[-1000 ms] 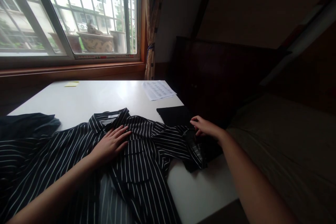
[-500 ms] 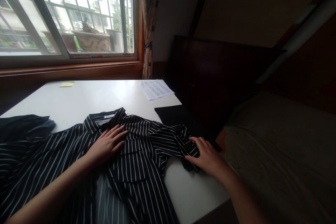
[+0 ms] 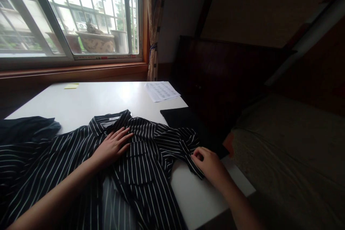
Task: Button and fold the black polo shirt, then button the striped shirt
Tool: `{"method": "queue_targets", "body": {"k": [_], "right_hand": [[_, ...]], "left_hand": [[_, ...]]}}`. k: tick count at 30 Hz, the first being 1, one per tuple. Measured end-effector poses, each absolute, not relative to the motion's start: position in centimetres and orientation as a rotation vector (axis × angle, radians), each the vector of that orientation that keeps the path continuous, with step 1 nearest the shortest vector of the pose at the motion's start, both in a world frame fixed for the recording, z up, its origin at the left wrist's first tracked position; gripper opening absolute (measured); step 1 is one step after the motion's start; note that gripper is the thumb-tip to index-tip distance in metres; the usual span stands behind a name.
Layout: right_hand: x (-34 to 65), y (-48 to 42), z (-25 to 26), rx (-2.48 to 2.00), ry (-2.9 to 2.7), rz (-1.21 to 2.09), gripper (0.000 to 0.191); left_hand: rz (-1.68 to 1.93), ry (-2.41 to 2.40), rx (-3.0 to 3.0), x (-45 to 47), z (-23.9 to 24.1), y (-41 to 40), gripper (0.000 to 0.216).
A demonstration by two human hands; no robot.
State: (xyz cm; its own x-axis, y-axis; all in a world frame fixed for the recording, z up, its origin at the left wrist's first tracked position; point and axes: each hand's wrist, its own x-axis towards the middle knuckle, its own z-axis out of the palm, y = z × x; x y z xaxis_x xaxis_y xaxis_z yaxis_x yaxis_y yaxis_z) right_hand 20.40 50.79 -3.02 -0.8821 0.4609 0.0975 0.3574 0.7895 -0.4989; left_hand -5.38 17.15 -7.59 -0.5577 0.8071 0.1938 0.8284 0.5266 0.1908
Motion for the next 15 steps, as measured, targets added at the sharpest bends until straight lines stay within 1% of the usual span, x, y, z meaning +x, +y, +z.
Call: {"method": "queue_targets", "body": {"k": [3, 5, 7, 11, 15], "right_hand": [[20.1, 51.4, -1.1, -0.728, -2.640, 1.072, 0.026], [19.8, 51.7, 0.8, -0.742, -2.461, 1.354, 0.029], [19.3, 51.7, 2.8, -0.738, -2.241, 1.533, 0.031], [17.1, 49.9, 6.3, -0.630, -1.985, 1.581, 0.027], [14.7, 45.2, 7.1, -0.400, -1.922, 1.656, 0.023]], "left_hand": [[-0.391, -2.687, -1.432, -5.3, -7.4, 17.2, 0.051], [-0.383, -2.694, -1.435, -5.3, -7.4, 17.2, 0.051], [-0.382, -2.694, -1.441, -5.2, -7.4, 17.2, 0.050], [-0.395, -2.679, -1.457, -5.1, -7.2, 17.1, 0.049], [-0.390, -2.687, -1.475, -4.9, -6.9, 17.0, 0.049]]}}
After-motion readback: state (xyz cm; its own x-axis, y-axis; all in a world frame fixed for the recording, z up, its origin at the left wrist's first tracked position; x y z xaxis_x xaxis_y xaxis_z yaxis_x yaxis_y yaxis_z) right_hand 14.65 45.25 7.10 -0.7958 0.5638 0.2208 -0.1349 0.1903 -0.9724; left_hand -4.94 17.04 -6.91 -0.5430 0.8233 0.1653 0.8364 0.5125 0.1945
